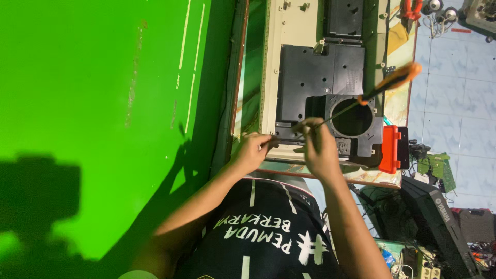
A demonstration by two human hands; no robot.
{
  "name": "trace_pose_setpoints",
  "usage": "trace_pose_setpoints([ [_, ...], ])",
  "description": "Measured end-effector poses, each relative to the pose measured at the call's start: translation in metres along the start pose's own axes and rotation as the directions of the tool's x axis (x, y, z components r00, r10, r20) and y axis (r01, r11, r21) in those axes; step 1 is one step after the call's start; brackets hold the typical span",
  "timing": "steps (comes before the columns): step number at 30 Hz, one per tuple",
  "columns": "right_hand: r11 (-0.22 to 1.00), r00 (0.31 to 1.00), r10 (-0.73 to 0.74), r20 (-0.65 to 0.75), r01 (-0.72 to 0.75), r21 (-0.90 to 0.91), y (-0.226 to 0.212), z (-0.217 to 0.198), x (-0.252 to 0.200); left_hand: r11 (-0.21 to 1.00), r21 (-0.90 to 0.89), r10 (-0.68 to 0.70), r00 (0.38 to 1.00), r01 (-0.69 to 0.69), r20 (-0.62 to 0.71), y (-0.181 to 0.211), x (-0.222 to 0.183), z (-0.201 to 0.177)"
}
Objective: The person uses a screwdriver to remove several screws from internal black plastic panels of a keyboard, then lifts and removes one of the panels by hand.
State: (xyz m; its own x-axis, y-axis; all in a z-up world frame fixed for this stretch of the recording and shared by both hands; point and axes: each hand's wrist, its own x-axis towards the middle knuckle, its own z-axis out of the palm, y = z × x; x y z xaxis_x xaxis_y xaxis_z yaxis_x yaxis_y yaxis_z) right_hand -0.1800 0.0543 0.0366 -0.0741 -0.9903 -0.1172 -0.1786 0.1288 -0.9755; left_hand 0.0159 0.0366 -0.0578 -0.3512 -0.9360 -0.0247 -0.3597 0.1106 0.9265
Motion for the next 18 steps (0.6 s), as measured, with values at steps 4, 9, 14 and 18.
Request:
trace_pose_setpoints([
  [4, 0.996, 0.995, 0.093, -0.044, -0.094, -0.010, -0.002, -0.004, -0.011, 0.892, -0.438, -0.112, 0.993, 0.114, 0.030, -0.004, 0.003, 0.004],
  [9, 0.990, 0.993, 0.115, 0.018, -0.116, 0.078, -0.006, 0.013, -0.026, 0.751, -0.650, -0.094, 0.993, 0.117, 0.071, 0.005, 0.008, 0.022],
  [14, 0.994, 0.999, 0.017, -0.039, -0.021, -0.108, -0.010, 0.000, -0.034, 0.722, -0.664, -0.138, 0.981, 0.194, 0.137, 0.018, 0.003, 0.038],
  [18, 0.988, 0.998, -0.024, -0.050, 0.016, -0.152, -0.007, -0.018, -0.037, 0.831, -0.526, -0.114, 0.981, 0.181, 0.158, 0.042, 0.004, 0.039],
])
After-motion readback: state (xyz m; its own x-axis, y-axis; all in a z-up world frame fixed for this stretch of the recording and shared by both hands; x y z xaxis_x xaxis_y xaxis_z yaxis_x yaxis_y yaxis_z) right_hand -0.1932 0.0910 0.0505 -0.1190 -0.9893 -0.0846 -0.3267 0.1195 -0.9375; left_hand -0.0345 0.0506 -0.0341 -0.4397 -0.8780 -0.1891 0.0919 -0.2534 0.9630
